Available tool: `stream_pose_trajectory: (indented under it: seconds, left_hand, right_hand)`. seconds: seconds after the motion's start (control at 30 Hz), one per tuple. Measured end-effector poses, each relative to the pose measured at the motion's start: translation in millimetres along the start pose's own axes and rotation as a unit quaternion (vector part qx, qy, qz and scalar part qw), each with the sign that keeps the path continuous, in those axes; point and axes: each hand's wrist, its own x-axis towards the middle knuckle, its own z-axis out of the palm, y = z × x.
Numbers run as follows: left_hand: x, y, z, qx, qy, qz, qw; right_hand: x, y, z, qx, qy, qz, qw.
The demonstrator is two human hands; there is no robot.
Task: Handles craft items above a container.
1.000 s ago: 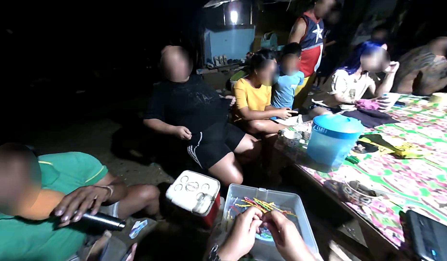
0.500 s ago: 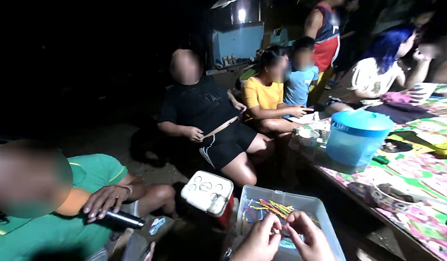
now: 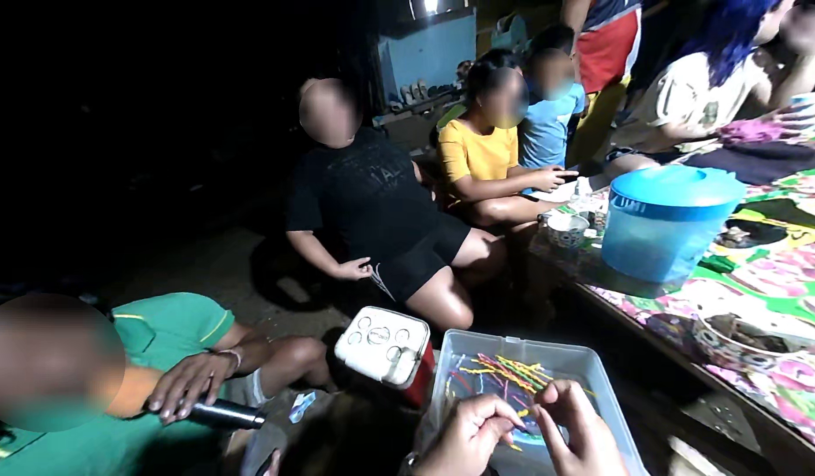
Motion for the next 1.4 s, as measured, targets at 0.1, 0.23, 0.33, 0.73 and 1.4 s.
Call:
stream_pose_trajectory:
  seconds: [0.1,0.23,0.33,0.73,1.4]
  left_hand:
    - [1,2,4,0.073,-0.045,-0.013,0.996]
    - [6,2,8,0.155,-0.006,-0.086,0.984]
    - [7,5,6,0.111,0.034,-0.151,0.982]
    - [5,-3,1,0.008,-0.022,-0.045,0.999]
    - [3,4,1,-0.094,-0.024,-0.086,0.992]
  right_hand:
    - [-2,2,0,0.011,0.026,-0.017,0.999]
    - [-2,3,0,-0.027,0.012,-0.106,0.994]
    - [-2,1,-5,-0.073,0.003,-0.135,0.988]
    - [8,16,5,-0.005,0.099,-0.023,0.995]
    - [7,12,-1,0.025,0.156,-0.069,0.985]
